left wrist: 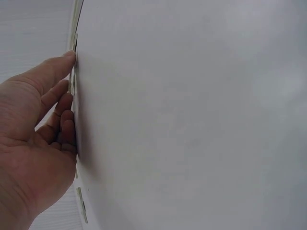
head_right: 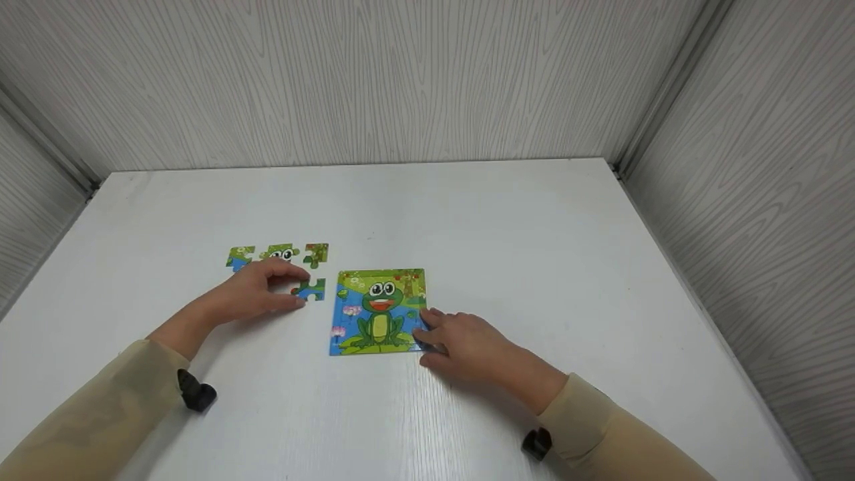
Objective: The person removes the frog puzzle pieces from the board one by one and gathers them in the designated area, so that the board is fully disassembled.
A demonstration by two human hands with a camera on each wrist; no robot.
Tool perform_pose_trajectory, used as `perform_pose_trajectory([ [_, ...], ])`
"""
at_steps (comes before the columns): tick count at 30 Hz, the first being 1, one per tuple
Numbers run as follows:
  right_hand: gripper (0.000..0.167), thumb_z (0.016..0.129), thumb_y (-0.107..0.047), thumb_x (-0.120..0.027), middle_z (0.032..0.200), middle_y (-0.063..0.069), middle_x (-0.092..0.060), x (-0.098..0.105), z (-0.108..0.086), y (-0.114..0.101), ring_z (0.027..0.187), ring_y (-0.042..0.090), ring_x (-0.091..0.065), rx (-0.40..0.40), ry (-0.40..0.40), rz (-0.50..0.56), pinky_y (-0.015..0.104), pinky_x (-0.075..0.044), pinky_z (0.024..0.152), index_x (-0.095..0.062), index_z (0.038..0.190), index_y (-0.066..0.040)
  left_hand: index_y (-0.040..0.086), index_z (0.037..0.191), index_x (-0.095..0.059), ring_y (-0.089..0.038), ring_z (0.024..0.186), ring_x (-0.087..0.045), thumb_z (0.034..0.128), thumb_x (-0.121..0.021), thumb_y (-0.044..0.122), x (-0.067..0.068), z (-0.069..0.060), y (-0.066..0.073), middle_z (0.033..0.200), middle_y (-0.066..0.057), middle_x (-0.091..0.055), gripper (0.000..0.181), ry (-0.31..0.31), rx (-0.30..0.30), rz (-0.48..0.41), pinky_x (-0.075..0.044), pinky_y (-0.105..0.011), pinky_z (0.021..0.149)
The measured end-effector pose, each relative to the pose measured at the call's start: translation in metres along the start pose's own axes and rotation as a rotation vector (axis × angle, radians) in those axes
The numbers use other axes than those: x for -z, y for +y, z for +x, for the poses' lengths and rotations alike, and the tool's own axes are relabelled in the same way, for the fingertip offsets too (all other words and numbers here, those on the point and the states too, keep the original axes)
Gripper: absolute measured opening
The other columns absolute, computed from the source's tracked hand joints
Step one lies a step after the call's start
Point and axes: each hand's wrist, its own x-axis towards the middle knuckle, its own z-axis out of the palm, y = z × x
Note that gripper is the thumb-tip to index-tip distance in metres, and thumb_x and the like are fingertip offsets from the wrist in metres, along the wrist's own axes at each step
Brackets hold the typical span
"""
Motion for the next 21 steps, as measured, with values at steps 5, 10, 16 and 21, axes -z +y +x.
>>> perform_pose_trajectory([
  [5,0.05,0.099,-0.027,-0.078,0.157,0.015,-0.052,0.001,-0.001,-0.001,0.142,0.032,-0.053,-0.009,-0.006,0.009,0.053,-0.052,0.103,-0.066,0.143,-0.006,0.015,0.137,-0.07,-0.027,0.128,-0.055,0.0924,-0.085,0.027,0.0,-0.001,0.001,0.135,-0.005,-0.062,0.048,0.0,0.011,0.003,-0.04,-0.047,0.117],
  [10,0.05,0.1,-0.029,-0.076,0.158,0.014,-0.05,0.002,-0.001,-0.002,0.144,0.032,-0.052,-0.033,-0.018,0.012,0.053,-0.051,0.105,-0.065,0.144,-0.007,0.017,0.138,-0.069,-0.027,0.129,-0.054,0.0921,-0.085,0.029,0.0,-0.001,0.002,0.137,-0.004,-0.062,0.051,-0.002,0.033,-0.006,-0.039,-0.047,0.118],
  [16,0.05,0.101,-0.029,-0.075,0.158,0.015,-0.05,0.003,-0.001,-0.002,0.144,0.033,-0.052,-0.033,-0.024,0.005,0.054,-0.051,0.106,-0.065,0.144,-0.007,0.016,0.139,-0.068,-0.027,0.127,-0.055,0.0919,-0.085,0.027,0.003,0.001,0.007,0.138,-0.005,-0.063,0.051,0.001,0.053,-0.032,-0.043,-0.046,0.115],
  [21,0.05,0.102,-0.03,-0.074,0.159,0.014,-0.049,0.003,-0.001,-0.003,0.144,0.033,-0.051,-0.037,-0.034,0.017,0.056,-0.051,0.105,-0.064,0.145,-0.008,0.011,0.139,-0.068,-0.03,0.123,-0.057,0.0936,-0.083,0.022,0.004,0.003,0.02,0.136,-0.009,-0.065,0.049,0.005,-0.002,-0.047,-0.047,-0.047,0.109],
])
